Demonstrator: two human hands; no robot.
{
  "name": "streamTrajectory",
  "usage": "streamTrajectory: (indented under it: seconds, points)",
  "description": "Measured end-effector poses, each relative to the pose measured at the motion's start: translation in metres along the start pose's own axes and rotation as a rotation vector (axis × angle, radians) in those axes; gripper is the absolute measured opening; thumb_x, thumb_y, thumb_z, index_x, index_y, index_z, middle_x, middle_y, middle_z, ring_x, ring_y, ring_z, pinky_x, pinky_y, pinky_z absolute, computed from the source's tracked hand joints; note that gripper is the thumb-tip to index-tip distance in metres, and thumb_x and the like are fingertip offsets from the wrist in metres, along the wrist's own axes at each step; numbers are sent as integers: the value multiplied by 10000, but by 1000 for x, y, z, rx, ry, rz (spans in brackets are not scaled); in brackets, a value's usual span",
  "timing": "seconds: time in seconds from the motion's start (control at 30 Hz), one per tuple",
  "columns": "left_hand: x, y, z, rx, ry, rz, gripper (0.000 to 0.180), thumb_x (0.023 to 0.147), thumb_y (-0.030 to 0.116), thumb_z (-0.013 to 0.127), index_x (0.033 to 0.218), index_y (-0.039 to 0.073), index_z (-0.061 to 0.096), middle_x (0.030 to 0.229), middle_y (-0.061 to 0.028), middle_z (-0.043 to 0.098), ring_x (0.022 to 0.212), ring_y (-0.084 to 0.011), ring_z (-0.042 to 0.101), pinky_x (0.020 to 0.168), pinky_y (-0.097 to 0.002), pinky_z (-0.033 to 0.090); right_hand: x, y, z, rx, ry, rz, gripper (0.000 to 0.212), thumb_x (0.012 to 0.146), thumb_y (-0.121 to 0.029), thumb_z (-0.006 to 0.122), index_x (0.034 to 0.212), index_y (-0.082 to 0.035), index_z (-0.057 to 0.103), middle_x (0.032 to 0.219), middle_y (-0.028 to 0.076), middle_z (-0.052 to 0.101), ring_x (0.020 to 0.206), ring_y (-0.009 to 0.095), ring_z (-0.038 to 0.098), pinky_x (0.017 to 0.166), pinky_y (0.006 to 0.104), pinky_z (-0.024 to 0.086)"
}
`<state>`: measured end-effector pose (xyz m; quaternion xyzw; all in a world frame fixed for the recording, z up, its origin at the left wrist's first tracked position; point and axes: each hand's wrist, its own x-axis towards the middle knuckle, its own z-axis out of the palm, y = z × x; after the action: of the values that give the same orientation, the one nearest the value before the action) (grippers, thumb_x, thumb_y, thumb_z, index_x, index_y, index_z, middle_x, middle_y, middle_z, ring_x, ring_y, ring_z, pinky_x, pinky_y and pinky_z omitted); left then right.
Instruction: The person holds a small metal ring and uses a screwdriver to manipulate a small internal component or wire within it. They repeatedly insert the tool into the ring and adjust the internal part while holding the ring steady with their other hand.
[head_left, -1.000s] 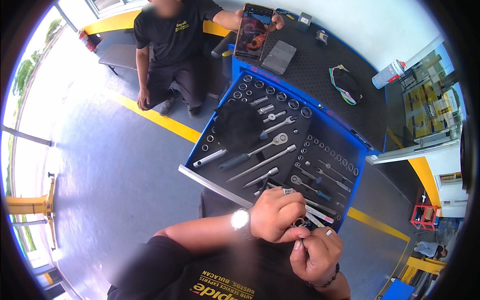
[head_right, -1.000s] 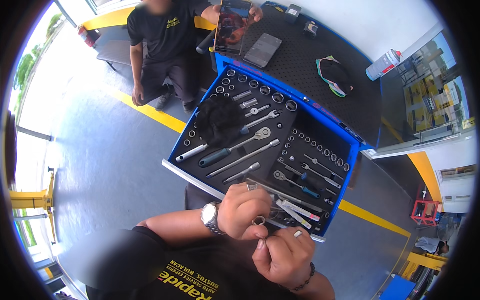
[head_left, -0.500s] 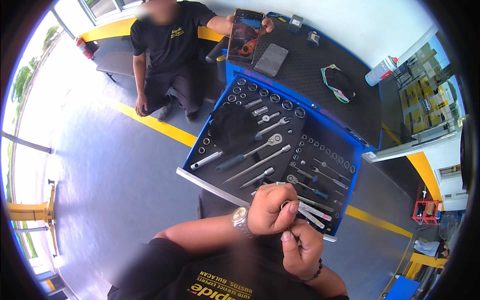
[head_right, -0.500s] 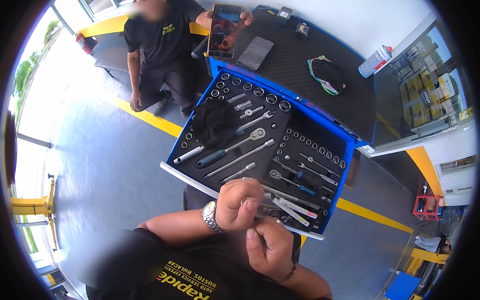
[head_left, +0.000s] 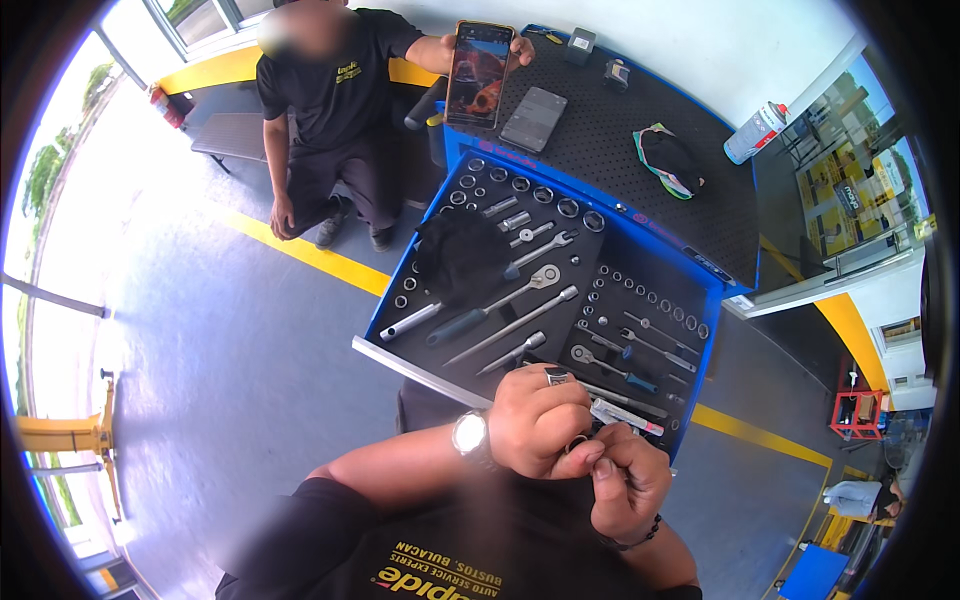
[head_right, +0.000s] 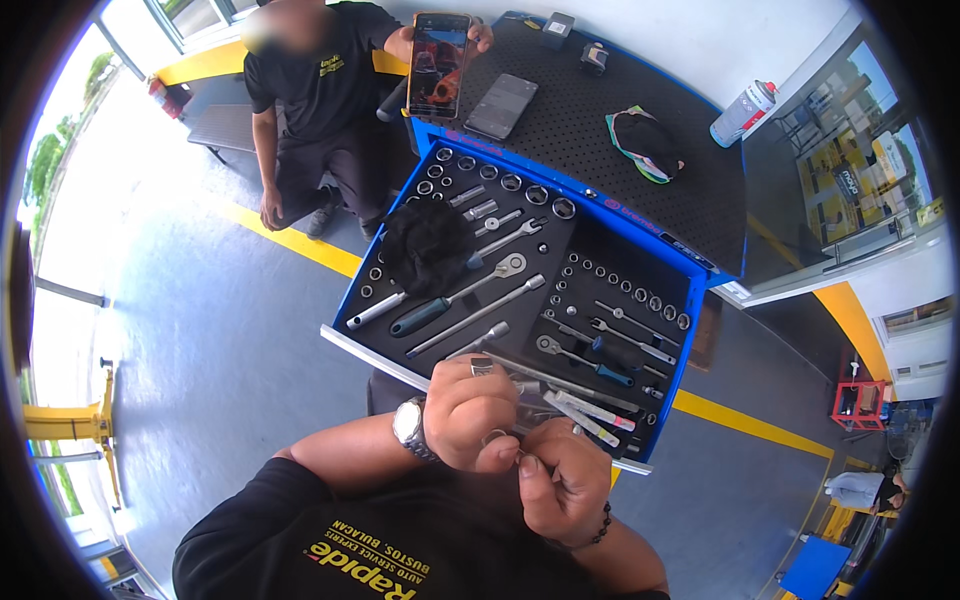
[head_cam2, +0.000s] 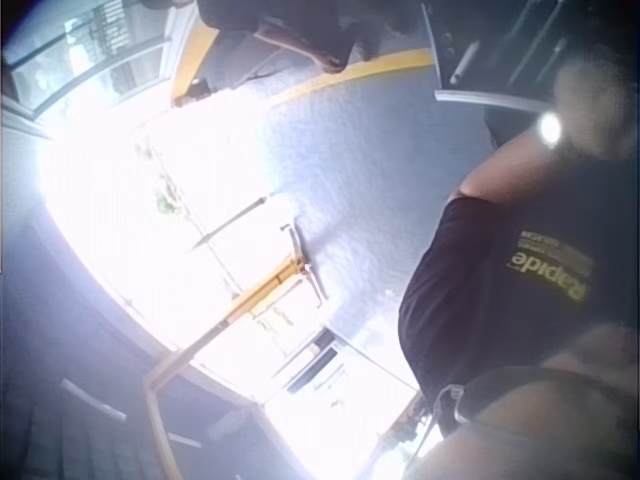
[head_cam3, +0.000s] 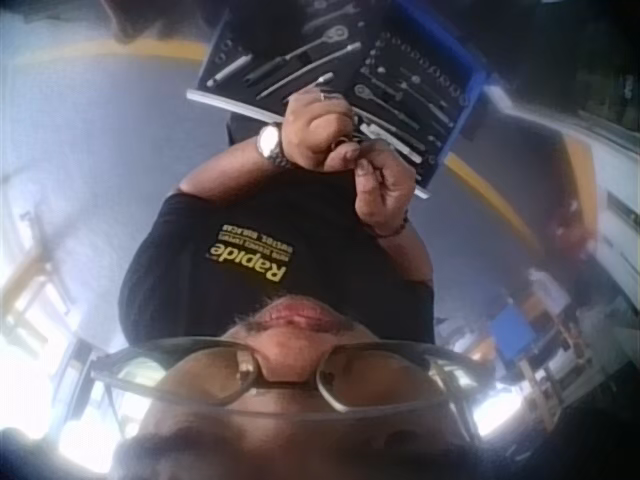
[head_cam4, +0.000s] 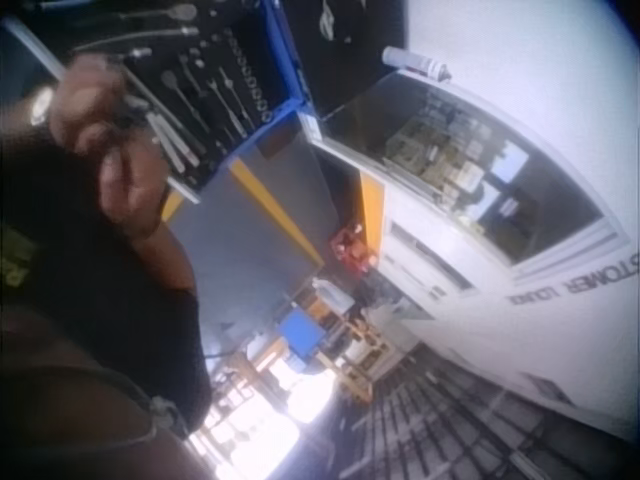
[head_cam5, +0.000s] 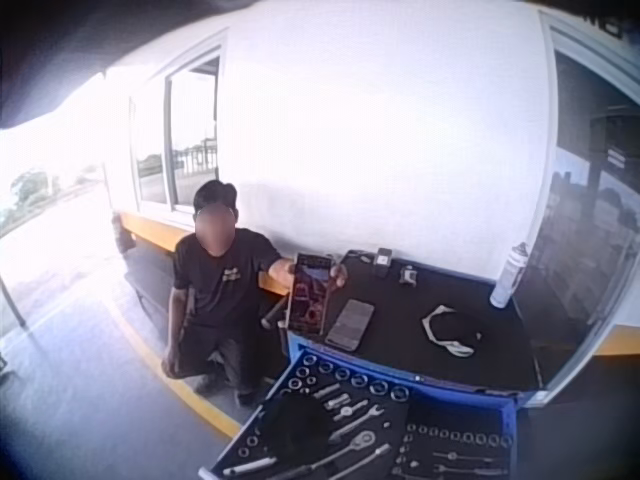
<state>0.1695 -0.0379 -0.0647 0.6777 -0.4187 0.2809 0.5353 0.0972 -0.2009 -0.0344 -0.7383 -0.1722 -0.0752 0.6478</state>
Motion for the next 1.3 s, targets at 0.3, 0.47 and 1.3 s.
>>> streamTrajectory:
  seconds: [0.3, 0.47, 1.3]
  points:
    - [-2, 5, 8, 22, -13, -17, 226, 871, 242, 615, 790, 55, 518, 680, -60, 553, 487, -213, 503, 445, -336, 384, 0, -17, -12, 17, -104, 173, 99, 829, -32, 594, 748, 21, 576, 685, 122, 614, 586, 218, 571, 577, 307, 451]
    - [-1, -1, 7, 59, -27, -39, 222, 852, 230, 629, 774, 49, 527, 675, -64, 554, 479, -210, 500, 436, -333, 386, 1, -16, -9, 46, -104, 260, 118, 850, -31, 544, 812, 56, 614, 752, 111, 647, 632, 161, 588, 597, 263, 461]
    - [-9, -1, 7, -31, -110, -305, 250, 806, 211, 680, 690, 80, 501, 599, -53, 490, 461, -260, 455, 456, -360, 351, 16, -3, -7, -347, -200, -218, 90, 814, -24, 627, 746, 23, 590, 810, 158, 628, 651, 298, 606, 576, 339, 491]
